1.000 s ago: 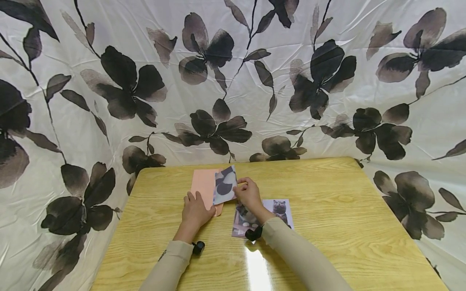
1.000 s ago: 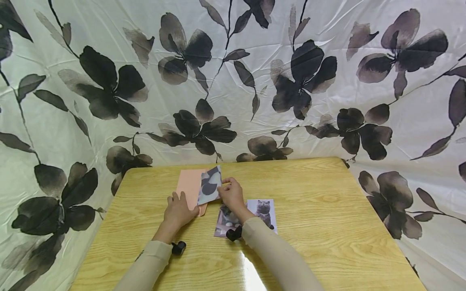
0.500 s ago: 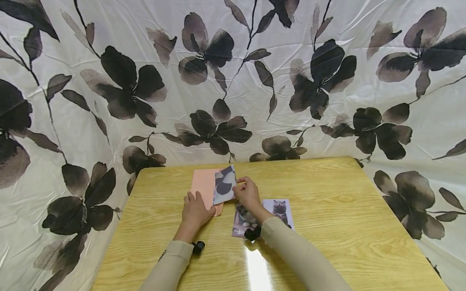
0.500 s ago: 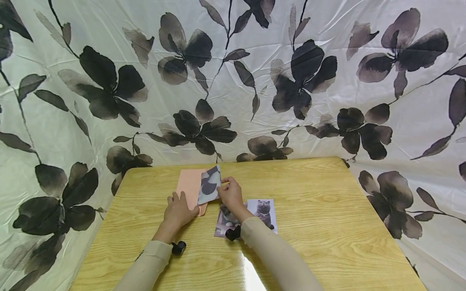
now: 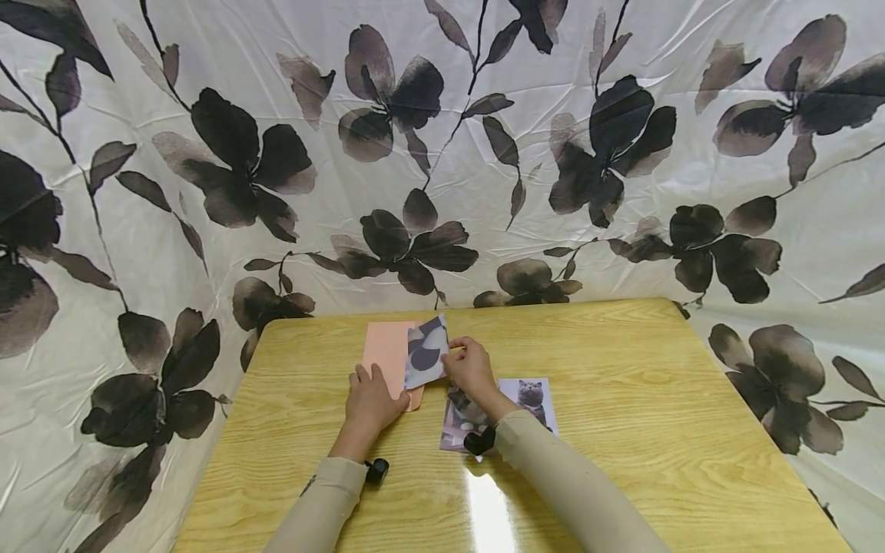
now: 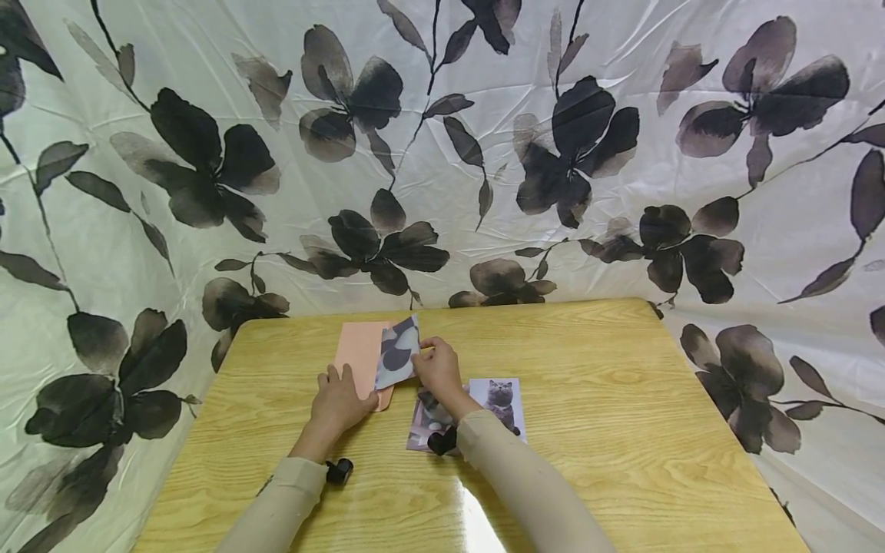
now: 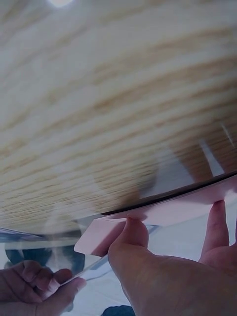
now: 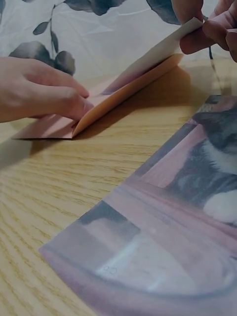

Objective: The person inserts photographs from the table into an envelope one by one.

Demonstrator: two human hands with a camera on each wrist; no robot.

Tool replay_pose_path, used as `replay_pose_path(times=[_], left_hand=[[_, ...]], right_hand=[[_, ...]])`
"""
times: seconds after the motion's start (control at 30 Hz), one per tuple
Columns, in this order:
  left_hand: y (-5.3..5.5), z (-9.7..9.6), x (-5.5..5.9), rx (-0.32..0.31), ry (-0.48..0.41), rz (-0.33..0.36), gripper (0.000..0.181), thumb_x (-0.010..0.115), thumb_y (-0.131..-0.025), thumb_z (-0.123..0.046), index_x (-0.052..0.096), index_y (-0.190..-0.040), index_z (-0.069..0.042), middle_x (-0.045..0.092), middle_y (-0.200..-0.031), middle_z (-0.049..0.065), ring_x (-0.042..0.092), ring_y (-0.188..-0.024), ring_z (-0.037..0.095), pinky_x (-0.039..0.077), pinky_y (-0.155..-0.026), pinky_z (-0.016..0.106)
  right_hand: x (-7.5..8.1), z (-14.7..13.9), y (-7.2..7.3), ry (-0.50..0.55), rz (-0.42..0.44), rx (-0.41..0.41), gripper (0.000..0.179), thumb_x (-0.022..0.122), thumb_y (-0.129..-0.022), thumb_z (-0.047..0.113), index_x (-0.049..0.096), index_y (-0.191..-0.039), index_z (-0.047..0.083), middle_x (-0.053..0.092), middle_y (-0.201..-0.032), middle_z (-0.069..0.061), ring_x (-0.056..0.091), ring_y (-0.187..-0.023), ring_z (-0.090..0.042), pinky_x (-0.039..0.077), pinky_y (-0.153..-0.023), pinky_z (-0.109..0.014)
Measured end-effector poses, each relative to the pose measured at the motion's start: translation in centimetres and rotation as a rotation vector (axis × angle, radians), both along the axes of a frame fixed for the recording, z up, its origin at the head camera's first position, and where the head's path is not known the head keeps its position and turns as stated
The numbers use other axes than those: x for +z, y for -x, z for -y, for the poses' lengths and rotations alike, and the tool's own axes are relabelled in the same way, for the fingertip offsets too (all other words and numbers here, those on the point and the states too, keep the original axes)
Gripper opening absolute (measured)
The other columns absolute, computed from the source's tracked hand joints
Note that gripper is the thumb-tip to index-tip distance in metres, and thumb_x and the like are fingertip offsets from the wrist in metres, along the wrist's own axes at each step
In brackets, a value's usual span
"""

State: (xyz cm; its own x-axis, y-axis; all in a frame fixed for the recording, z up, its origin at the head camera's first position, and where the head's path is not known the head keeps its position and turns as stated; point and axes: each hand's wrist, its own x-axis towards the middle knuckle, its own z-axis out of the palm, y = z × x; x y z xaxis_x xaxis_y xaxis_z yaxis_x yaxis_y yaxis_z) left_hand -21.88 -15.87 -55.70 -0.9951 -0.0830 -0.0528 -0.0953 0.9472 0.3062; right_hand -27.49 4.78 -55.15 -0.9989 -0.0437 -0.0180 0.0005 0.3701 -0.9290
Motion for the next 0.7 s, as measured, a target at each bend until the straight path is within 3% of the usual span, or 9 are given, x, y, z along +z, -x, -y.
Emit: replay_pose_path(times=[0.7], left_hand=[[0.02,-0.04,0.31,-0.004,-0.007,0.020,0.093,0.070,-0.096,-0.043,0.035,-0.157,0.018,0.029,-0.160,0.046,0.035,-0.144,0.056,0.057,-0.096,0.057]], right_hand=[[-0.36,0.61,0.09,-0.016,-0.025,0.007,0.026,0.074,-0.100,0.008,0.069,-0.124,-0.001,0.063,-0.073,-0.003,0.053,-0.056,-0.012,0.042,-0.052,-0.026]])
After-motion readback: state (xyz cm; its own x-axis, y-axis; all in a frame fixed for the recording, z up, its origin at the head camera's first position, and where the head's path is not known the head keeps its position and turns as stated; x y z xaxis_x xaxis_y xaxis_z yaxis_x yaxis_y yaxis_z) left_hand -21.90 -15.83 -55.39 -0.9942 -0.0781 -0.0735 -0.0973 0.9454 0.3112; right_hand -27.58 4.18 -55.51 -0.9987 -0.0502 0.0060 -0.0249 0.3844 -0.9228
